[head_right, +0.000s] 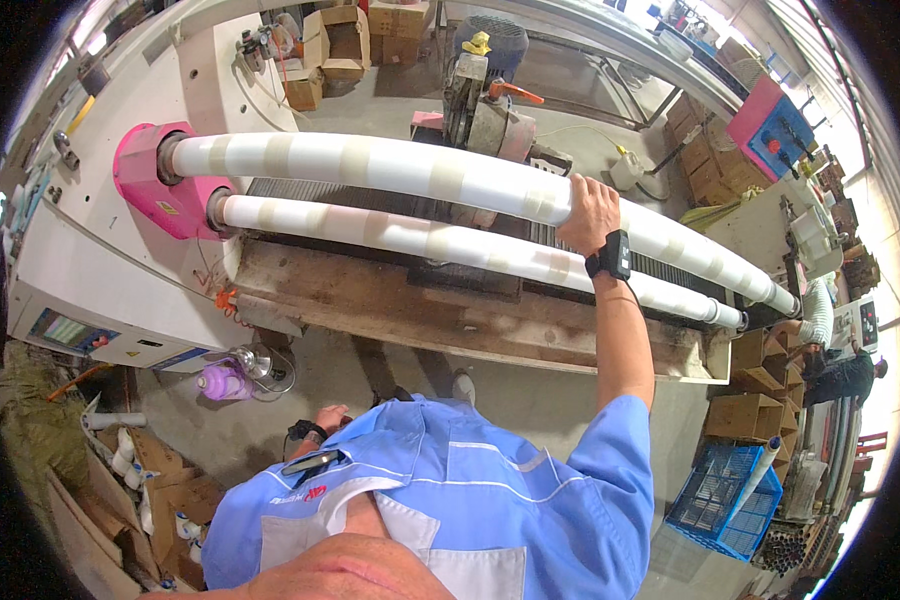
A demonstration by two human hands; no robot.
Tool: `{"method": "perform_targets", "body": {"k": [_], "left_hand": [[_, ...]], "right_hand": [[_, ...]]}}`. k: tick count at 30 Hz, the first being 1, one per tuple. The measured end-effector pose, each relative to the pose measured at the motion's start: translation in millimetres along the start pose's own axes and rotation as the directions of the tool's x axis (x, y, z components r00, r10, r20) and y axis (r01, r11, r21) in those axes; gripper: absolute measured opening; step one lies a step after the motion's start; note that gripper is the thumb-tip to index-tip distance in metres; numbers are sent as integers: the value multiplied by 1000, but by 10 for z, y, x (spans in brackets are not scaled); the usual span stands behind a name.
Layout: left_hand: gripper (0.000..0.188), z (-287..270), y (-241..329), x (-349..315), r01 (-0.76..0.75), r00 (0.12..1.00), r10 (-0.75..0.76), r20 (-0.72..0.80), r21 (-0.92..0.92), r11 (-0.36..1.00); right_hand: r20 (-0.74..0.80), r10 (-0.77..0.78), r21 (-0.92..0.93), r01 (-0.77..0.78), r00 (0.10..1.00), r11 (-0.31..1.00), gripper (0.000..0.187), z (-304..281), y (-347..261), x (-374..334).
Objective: The person removes finished rolls of film from a machine, places them into cardboard boxes, and then loads new cardboard tubes onto the spindles to restart the process.
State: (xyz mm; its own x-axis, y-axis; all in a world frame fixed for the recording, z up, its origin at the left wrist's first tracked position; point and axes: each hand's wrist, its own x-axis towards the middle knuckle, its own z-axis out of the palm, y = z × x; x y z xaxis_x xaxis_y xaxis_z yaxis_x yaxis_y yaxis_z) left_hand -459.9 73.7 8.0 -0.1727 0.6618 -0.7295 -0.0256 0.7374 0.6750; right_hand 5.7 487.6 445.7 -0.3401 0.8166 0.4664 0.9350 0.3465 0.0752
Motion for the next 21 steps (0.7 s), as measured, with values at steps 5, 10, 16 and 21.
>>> {"method": "perform_targets", "body": {"k": [5,10,16,21], "left_hand": [[34,105,52,-58,167,985,-173,-23,-174,971],[34,-77,-81,5,-411,911,280,302,704,579],[33,23,197,-160,-48,996,24,86,283,958],[41,24,155,-129,69,996,-80,36,233,970]], "right_hand": [[-155,-31,5,33,987,999,62,69,-17,-33],[-217,-34,-19,31,976,999,61,48,-85,-46],[-217,-6,-30,0,976,1000,66,95,-61,-106],[-240,-15,-25,9,971,1000,63,90,-84,-96]]}}
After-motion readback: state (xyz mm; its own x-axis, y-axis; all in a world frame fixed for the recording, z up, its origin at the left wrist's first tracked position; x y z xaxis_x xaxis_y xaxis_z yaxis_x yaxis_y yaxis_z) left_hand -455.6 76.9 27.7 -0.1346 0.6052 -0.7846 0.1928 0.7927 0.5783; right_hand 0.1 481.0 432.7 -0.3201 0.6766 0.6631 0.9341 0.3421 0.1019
